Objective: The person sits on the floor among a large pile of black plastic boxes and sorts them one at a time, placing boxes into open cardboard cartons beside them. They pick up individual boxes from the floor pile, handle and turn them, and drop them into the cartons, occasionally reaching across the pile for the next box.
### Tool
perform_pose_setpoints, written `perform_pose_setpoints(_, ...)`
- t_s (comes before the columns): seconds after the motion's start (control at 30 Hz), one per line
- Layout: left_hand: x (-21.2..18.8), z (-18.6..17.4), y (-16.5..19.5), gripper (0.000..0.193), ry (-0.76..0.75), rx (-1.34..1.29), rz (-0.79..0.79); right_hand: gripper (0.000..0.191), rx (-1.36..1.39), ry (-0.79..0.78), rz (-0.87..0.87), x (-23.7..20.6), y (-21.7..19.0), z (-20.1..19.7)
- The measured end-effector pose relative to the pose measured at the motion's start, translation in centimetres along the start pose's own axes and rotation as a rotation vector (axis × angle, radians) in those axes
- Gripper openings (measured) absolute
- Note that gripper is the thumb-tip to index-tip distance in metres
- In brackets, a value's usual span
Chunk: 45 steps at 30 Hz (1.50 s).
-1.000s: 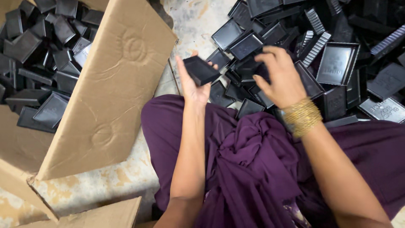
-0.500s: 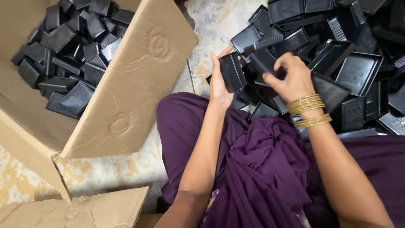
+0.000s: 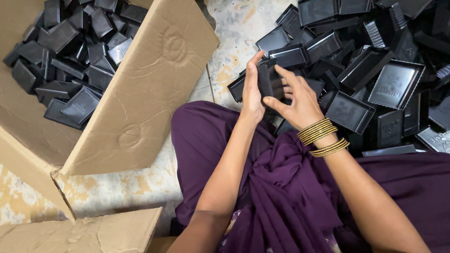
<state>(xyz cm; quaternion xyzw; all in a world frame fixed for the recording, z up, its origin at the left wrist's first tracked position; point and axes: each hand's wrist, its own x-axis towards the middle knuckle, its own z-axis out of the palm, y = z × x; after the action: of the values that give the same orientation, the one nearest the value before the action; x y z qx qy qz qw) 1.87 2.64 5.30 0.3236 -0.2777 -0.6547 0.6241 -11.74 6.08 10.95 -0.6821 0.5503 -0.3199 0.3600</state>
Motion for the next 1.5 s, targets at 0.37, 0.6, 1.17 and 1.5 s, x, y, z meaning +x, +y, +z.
perform_pose_setpoints(0.37, 0.0, 0.0, 1.3, 0.041, 0.093, 0.170, 0.322, 0.062, 0.251, 0.071, -0.071, 0.0, -0.5, -0.5)
perform_pose_setpoints(0.6, -0.6, -0.9, 2.2, 0.063, 0.431, 0.752, 0.594, 0.043, -0.049, 0.032, -0.259, -2.2, -2.8, 0.3)
perform_pose_setpoints(1.17, -1.2, -2.0, 12.5, 0.040, 0.404, 0.242, 0.301, 0.065, -0.273, -0.033, -0.308, -3.3, -0.3, -9.0)
perform_pose_setpoints(1.5, -1.8, -1.6, 10.5, 0.065, -0.133, -0.014, 0.372, 0.083, -0.854, 0.047, 0.097, -3.6, -0.9, -10.2)
